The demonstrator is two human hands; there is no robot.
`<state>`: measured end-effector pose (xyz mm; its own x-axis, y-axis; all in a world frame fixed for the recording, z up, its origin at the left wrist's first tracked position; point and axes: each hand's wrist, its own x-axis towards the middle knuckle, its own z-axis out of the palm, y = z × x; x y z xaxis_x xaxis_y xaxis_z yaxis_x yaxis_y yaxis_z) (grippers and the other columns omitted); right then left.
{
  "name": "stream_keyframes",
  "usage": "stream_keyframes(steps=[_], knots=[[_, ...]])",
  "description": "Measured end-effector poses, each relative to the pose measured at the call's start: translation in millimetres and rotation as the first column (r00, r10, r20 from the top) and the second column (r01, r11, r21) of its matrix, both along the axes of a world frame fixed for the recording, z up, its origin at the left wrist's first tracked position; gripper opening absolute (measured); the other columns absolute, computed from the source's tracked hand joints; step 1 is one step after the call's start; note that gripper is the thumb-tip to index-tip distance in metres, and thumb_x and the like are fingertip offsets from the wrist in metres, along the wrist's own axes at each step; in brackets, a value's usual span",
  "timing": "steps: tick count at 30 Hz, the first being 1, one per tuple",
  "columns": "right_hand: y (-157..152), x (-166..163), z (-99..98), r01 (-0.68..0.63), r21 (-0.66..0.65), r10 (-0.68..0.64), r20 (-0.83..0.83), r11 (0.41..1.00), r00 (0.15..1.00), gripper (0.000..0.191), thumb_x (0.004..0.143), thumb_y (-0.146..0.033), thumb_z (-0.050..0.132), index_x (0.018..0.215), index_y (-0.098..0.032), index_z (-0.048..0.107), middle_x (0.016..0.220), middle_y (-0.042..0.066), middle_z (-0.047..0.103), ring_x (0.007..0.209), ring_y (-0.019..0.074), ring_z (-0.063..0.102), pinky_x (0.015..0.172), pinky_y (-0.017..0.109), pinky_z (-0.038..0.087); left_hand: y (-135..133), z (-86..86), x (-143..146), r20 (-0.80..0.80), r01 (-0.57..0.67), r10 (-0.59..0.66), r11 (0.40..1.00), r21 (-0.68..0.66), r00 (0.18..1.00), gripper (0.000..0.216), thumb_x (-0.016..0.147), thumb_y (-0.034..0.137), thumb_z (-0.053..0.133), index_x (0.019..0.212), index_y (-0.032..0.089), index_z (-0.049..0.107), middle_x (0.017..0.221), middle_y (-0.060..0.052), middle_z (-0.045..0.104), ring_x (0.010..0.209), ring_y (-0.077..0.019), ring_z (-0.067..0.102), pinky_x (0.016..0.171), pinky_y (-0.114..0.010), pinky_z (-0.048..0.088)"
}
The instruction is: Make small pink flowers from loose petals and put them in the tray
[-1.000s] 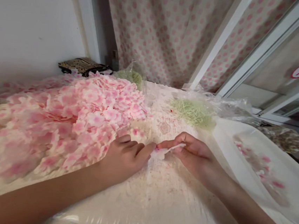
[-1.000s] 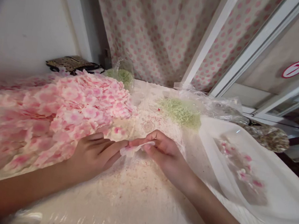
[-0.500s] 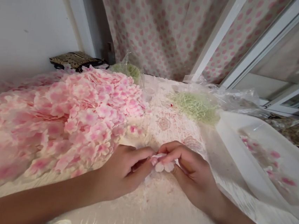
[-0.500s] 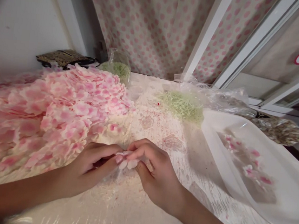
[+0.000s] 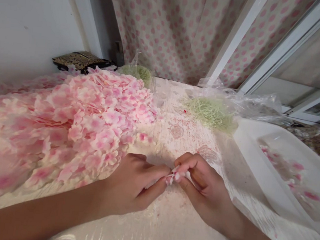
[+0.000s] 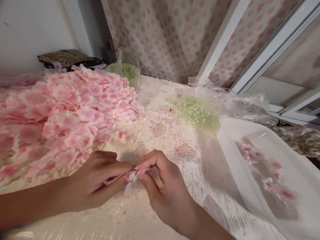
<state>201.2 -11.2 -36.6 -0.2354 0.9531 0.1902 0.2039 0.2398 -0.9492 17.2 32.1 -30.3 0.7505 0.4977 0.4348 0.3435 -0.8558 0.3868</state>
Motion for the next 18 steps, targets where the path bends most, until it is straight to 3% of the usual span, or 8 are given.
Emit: stream_keyframes(steps=[4, 7, 10, 13, 18], knots=[[1, -1, 6.6, -0.009, -0.197, -0.001, -0.047, 0.980, 0.999, 0.025, 0.085, -0.018, 0.052, 0.107, -0.029, 0.047, 0.085, -0.003, 0.054, 0.076, 0.0092, 0.053, 0.068, 0.023, 0.042, 1, -0.7, -2, -0.060, 0.021, -0.011, 0.986, 0.168, 0.998, 0.010, 0.085, 0.016, 0.044, 0.077, 0.018, 0.048, 0.050, 0.007, 0.048, 0.040, -0.0086, 0.039, 0.049, -0.026, 0.028], [4, 0, 9.6, -0.034, -0.246, 0.029, -0.024, 0.969, 0.999, 0.005, 0.084, -0.022, 0.053, 0.089, -0.022, 0.054, 0.077, -0.002, 0.054, 0.072, 0.0103, 0.052, 0.065, 0.024, 0.040, 1, -1.1, -2, -0.085, 0.019, 0.001, 0.972, 0.235, 0.996, 0.008, 0.085, 0.016, 0.044, 0.080, 0.018, 0.049, 0.051, 0.006, 0.051, 0.042, -0.0098, 0.042, 0.049, -0.027, 0.028], [6, 2, 8.5, -0.027, -0.227, 0.033, 0.023, 0.973, 0.999, 0.008, 0.083, -0.026, 0.055, 0.077, -0.020, 0.053, 0.074, -0.002, 0.053, 0.070, 0.0115, 0.051, 0.062, 0.025, 0.039, 0, -0.9, -3, -0.106, 0.025, 0.003, 0.964, 0.266, 0.994, 0.011, 0.086, 0.017, 0.043, 0.078, 0.017, 0.050, 0.051, 0.005, 0.051, 0.043, -0.0102, 0.043, 0.049, -0.027, 0.028], [6, 6, 6.5, -0.027, -0.129, 0.033, 0.045, 0.991, 0.998, 0.006, 0.083, -0.023, 0.055, 0.078, -0.021, 0.053, 0.079, -0.001, 0.054, 0.075, 0.0128, 0.053, 0.065, 0.026, 0.040, -1, 0.8, -2, -0.095, 0.027, -0.010, 0.983, 0.180, 0.995, 0.014, 0.087, 0.016, 0.040, 0.078, 0.017, 0.050, 0.054, 0.005, 0.050, 0.045, -0.0099, 0.043, 0.050, -0.027, 0.029], [6, 14, 11.1, -0.115, 0.109, 0.111, 0.041, 0.987, 0.993, 0.017, 0.082, -0.007, 0.051, 0.083, -0.022, 0.058, 0.092, 0.000, 0.056, 0.088, 0.0124, 0.056, 0.076, 0.027, 0.043, 0, 7.3, -2, -0.068, -0.031, 0.020, 0.986, -0.165, 0.997, 0.015, 0.091, 0.016, 0.035, 0.086, 0.016, 0.049, 0.064, 0.003, 0.049, 0.055, -0.0085, 0.047, 0.054, -0.023, 0.034]])
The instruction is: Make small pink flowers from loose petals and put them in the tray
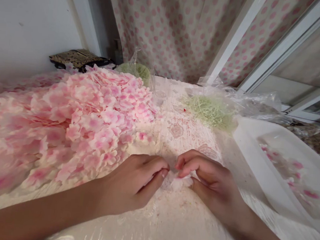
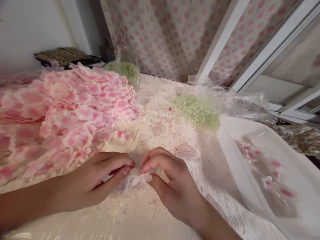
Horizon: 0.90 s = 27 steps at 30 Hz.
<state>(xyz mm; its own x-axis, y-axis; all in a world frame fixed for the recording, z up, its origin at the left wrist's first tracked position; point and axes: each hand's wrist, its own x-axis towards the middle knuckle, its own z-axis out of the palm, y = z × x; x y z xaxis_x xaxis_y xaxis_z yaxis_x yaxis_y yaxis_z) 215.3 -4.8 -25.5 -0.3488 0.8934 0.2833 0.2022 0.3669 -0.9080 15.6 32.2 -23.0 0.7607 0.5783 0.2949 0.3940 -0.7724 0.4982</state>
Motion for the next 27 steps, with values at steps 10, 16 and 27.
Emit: stream_keyframes(steps=[10, 16, 27], knots=[[-2.3, 0.6, 1.5, -0.048, 0.211, 0.030, 0.087, 0.976, 0.996, 0.039, 0.072, 0.010, 0.042, 0.088, -0.018, 0.062, 0.098, 0.002, 0.056, 0.090, 0.0101, 0.057, 0.076, 0.022, 0.045, 1.2, -1.1, -2.1, 0.057, 0.070, -0.060, 0.978, -0.197, 0.997, 0.010, 0.093, 0.021, 0.039, 0.089, 0.020, 0.048, 0.069, 0.006, 0.051, 0.061, -0.0052, 0.048, 0.060, -0.019, 0.035], [-5.3, -1.7, 1.4, -0.049, 0.208, 0.031, 0.089, 0.977, 0.996, 0.037, 0.073, 0.010, 0.041, 0.089, -0.017, 0.062, 0.095, 0.003, 0.056, 0.086, 0.0098, 0.057, 0.072, 0.022, 0.045, 1.0, 0.0, -3.0, 0.113, 0.133, -0.123, 0.987, -0.087, 0.986, 0.007, 0.091, 0.018, 0.044, 0.087, 0.019, 0.050, 0.072, 0.006, 0.056, 0.063, -0.0049, 0.051, 0.063, -0.018, 0.037], [-5.9, -2.1, -1.8, -0.112, 0.074, 0.108, 0.055, 0.991, 0.993, 0.038, 0.069, 0.013, 0.044, 0.083, -0.019, 0.058, 0.093, 0.000, 0.053, 0.087, 0.0101, 0.056, 0.074, 0.023, 0.044, -0.9, 0.6, -2.3, 0.064, 0.198, -0.197, 0.980, -0.017, 0.978, 0.010, 0.089, 0.015, 0.042, 0.080, 0.018, 0.046, 0.066, 0.006, 0.054, 0.057, -0.0074, 0.048, 0.059, -0.022, 0.035]])
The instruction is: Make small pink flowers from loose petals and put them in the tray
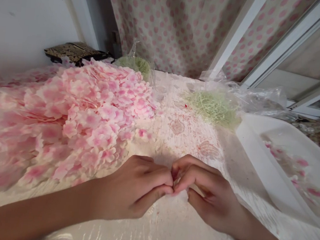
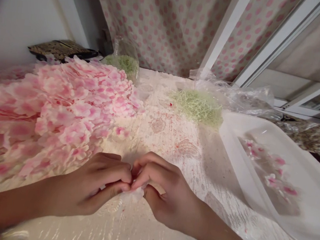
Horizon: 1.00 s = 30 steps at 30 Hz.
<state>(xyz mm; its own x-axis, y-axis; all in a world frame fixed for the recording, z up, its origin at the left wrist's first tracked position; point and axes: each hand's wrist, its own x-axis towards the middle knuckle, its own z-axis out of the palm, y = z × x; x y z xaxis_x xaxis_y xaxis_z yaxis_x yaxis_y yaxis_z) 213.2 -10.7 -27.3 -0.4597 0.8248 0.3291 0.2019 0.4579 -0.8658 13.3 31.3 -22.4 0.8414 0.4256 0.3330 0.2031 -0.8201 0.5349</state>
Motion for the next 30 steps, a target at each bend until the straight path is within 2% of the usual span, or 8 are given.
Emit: stream_keyframes(steps=[7, 10, 12, 14, 18, 22, 28, 30], knots=[[5, -2, -4.1, -0.036, -0.064, 0.034, -0.034, 0.997, 0.999, 0.021, 0.080, -0.001, 0.050, 0.083, -0.021, 0.057, 0.090, 0.001, 0.051, 0.084, 0.0113, 0.054, 0.073, 0.025, 0.044, -2, -2.7, 3, -0.018, -0.027, 0.026, 0.998, -0.052, 0.999, 0.013, 0.090, 0.016, 0.041, 0.079, 0.018, 0.047, 0.063, 0.006, 0.052, 0.057, -0.0079, 0.049, 0.060, -0.022, 0.039], [8, 1, -2.8, 0.043, -0.143, -0.060, -0.114, 0.989, 0.992, 0.011, 0.082, -0.010, 0.053, 0.081, -0.021, 0.055, 0.092, 0.002, 0.052, 0.089, 0.0139, 0.054, 0.076, 0.027, 0.045, -2, -3.1, 3, 0.016, -0.106, 0.106, 0.994, 0.007, 0.994, 0.015, 0.091, 0.014, 0.038, 0.101, 0.016, 0.049, 0.087, -0.002, 0.058, 0.080, -0.0113, 0.056, 0.076, -0.025, 0.045], [10, 4, -2.3, 0.081, -0.241, -0.125, -0.174, 0.967, 0.977, 0.007, 0.082, -0.017, 0.057, 0.081, -0.022, 0.052, 0.093, 0.003, 0.053, 0.090, 0.0149, 0.054, 0.077, 0.029, 0.045, -1, -4.9, 1, 0.014, -0.131, 0.130, 0.989, 0.071, 0.991, 0.032, 0.089, 0.010, 0.039, 0.120, 0.014, 0.041, 0.112, -0.009, 0.053, 0.101, -0.0154, 0.052, 0.086, -0.029, 0.045], [11, 7, -2.7, 0.074, -0.342, -0.158, -0.224, 0.937, 0.962, 0.009, 0.081, -0.020, 0.059, 0.081, -0.022, 0.051, 0.090, 0.002, 0.055, 0.087, 0.0141, 0.055, 0.075, 0.028, 0.044, 1, -7.2, -1, 0.007, -0.137, 0.137, 0.980, 0.143, 0.991, 0.040, 0.086, 0.004, 0.040, 0.124, 0.014, 0.040, 0.121, -0.012, 0.047, 0.108, -0.0167, 0.050, 0.087, -0.029, 0.046], [13, 9, -5.8, 0.029, -0.488, -0.185, -0.277, 0.873, 0.943, 0.011, 0.081, -0.022, 0.060, 0.079, -0.020, 0.050, 0.081, -0.001, 0.059, 0.074, 0.0110, 0.055, 0.068, 0.026, 0.043, 3, -7.1, -3, 0.103, -0.203, 0.180, 0.929, 0.310, 0.978, 0.021, 0.086, 0.006, 0.045, 0.104, 0.014, 0.052, 0.102, -0.008, 0.057, 0.089, -0.0148, 0.057, 0.076, -0.027, 0.049], [13, 7, -7.5, -0.029, -0.540, -0.159, -0.299, 0.841, 0.941, 0.013, 0.076, -0.020, 0.065, 0.077, -0.019, 0.053, 0.079, -0.001, 0.059, 0.071, 0.0098, 0.055, 0.065, 0.023, 0.041, 5, 0.5, 0, 0.150, -0.215, 0.167, 0.889, 0.404, 0.974, 0.009, 0.088, 0.015, 0.048, 0.087, 0.014, 0.056, 0.088, -0.005, 0.060, 0.074, -0.0138, 0.056, 0.069, -0.029, 0.046], [12, 4, -2.9, -0.161, -0.615, -0.168, -0.442, 0.772, 0.881, 0.012, 0.076, -0.019, 0.065, 0.074, -0.018, 0.053, 0.072, -0.002, 0.060, 0.065, 0.0098, 0.057, 0.062, 0.025, 0.043, 6, 3.2, -3, 0.090, -0.145, 0.115, 0.772, 0.618, 0.989, 0.015, 0.083, 0.011, 0.054, 0.097, 0.014, 0.058, 0.089, -0.005, 0.063, 0.076, -0.0168, 0.052, 0.072, -0.033, 0.039], [11, 3, -1.8, -0.182, -0.639, -0.179, -0.458, 0.747, 0.871, 0.013, 0.074, -0.018, 0.067, 0.072, -0.018, 0.053, 0.071, -0.002, 0.059, 0.064, 0.0091, 0.057, 0.061, 0.023, 0.043, 7, 1.9, -4, 0.090, -0.153, 0.124, 0.770, 0.620, 0.988, 0.015, 0.082, 0.008, 0.053, 0.096, 0.014, 0.058, 0.085, -0.004, 0.064, 0.073, -0.0158, 0.050, 0.070, -0.032, 0.038]])
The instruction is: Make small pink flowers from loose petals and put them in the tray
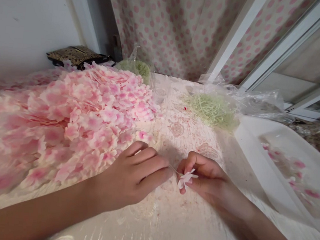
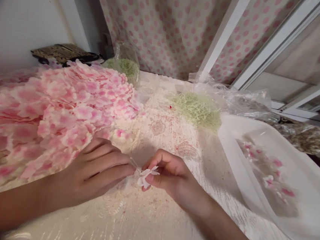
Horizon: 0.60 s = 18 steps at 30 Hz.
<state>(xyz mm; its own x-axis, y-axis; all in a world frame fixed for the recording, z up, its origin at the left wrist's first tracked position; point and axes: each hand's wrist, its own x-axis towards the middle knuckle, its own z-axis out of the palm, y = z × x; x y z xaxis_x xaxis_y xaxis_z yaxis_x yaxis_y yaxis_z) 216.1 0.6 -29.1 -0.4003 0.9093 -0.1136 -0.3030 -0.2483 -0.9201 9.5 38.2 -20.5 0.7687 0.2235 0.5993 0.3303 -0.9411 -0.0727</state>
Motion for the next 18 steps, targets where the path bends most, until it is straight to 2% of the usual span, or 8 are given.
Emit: stream_keyframes(steps=[7, 9, 11, 12, 13, 16, 17, 18], knots=[[-3, -1, -0.9, -0.015, -0.031, 0.016, 0.015, 0.999, 1.000, 0.012, 0.075, -0.018, 0.066, 0.074, -0.017, 0.054, 0.073, -0.002, 0.059, 0.066, 0.0089, 0.056, 0.064, 0.024, 0.045, 2, -2.1, 2, 0.100, -0.031, 0.034, 0.999, -0.029, 0.994, 0.014, 0.080, 0.007, 0.056, 0.089, 0.016, 0.060, 0.079, -0.003, 0.061, 0.069, -0.0137, 0.048, 0.066, -0.030, 0.036], [-3, -1, -0.7, -0.004, -0.029, 0.005, 0.055, 1.000, 0.998, 0.012, 0.075, -0.018, 0.065, 0.073, -0.018, 0.053, 0.075, -0.001, 0.060, 0.068, 0.0090, 0.056, 0.065, 0.024, 0.046, 1, -0.9, 2, 0.151, 0.010, 0.007, 0.994, -0.108, 0.989, 0.012, 0.081, 0.010, 0.058, 0.089, 0.018, 0.061, 0.080, -0.002, 0.061, 0.069, -0.0128, 0.049, 0.066, -0.030, 0.037], [-4, -1, 0.1, 0.005, -0.027, -0.002, 0.087, 1.000, 0.996, 0.013, 0.074, -0.018, 0.066, 0.073, -0.018, 0.054, 0.076, -0.001, 0.060, 0.069, 0.0090, 0.055, 0.064, 0.023, 0.046, -1, 1.9, 2, 0.193, 0.123, -0.070, 0.952, -0.279, 0.979, 0.014, 0.082, 0.014, 0.058, 0.093, 0.020, 0.063, 0.087, -0.002, 0.063, 0.072, -0.0116, 0.053, 0.068, -0.028, 0.040], [-4, -1, 0.7, -0.003, -0.023, 0.005, 0.102, 1.000, 0.995, 0.013, 0.074, -0.018, 0.067, 0.073, -0.018, 0.054, 0.076, -0.001, 0.060, 0.068, 0.0089, 0.056, 0.064, 0.023, 0.046, -3, 3.8, 2, 0.216, 0.194, -0.111, 0.889, -0.415, 0.970, 0.015, 0.083, 0.015, 0.057, 0.096, 0.020, 0.064, 0.090, -0.002, 0.064, 0.073, -0.0108, 0.055, 0.068, -0.027, 0.043], [-4, 0, 1.7, -0.023, -0.018, 0.025, 0.118, 1.000, 0.993, 0.013, 0.073, -0.017, 0.067, 0.072, -0.018, 0.055, 0.075, -0.002, 0.059, 0.068, 0.0086, 0.056, 0.063, 0.022, 0.046, -5, 5.9, 2, 0.238, 0.258, -0.144, 0.780, -0.570, 0.961, 0.017, 0.085, 0.015, 0.056, 0.097, 0.021, 0.065, 0.090, -0.003, 0.065, 0.072, -0.0100, 0.058, 0.066, -0.024, 0.045], [-5, 2, 6.5, -0.160, -0.013, 0.160, 0.166, 0.987, 0.973, 0.014, 0.071, -0.015, 0.069, 0.071, -0.017, 0.055, 0.072, -0.003, 0.058, 0.065, 0.0076, 0.056, 0.060, 0.020, 0.046, -11, 11.3, 3, 0.273, 0.308, -0.158, 0.273, -0.911, 0.949, 0.018, 0.086, 0.017, 0.054, 0.097, 0.020, 0.067, 0.074, -0.002, 0.068, 0.062, -0.0089, 0.060, 0.056, -0.020, 0.047], [-6, 3, 8.9, -0.221, -0.018, 0.221, 0.194, 0.975, 0.956, 0.013, 0.071, -0.015, 0.068, 0.071, -0.017, 0.055, 0.072, -0.003, 0.058, 0.066, 0.0075, 0.056, 0.061, 0.020, 0.046, -12, 12.5, 4, 0.259, 0.281, -0.162, 0.135, -0.950, 0.952, 0.017, 0.085, 0.018, 0.054, 0.096, 0.020, 0.068, 0.068, -0.001, 0.067, 0.058, -0.0088, 0.059, 0.054, -0.019, 0.047], [-6, 5, 11.6, -0.267, -0.014, 0.262, 0.239, 0.964, 0.935, 0.012, 0.072, -0.016, 0.067, 0.072, -0.017, 0.055, 0.073, -0.002, 0.058, 0.067, 0.0078, 0.057, 0.062, 0.020, 0.046, -12, 13.3, 4, 0.240, 0.252, -0.172, 0.047, -0.967, 0.955, 0.017, 0.085, 0.019, 0.055, 0.094, 0.019, 0.069, 0.064, -0.001, 0.066, 0.056, -0.0084, 0.057, 0.052, -0.019, 0.046]])
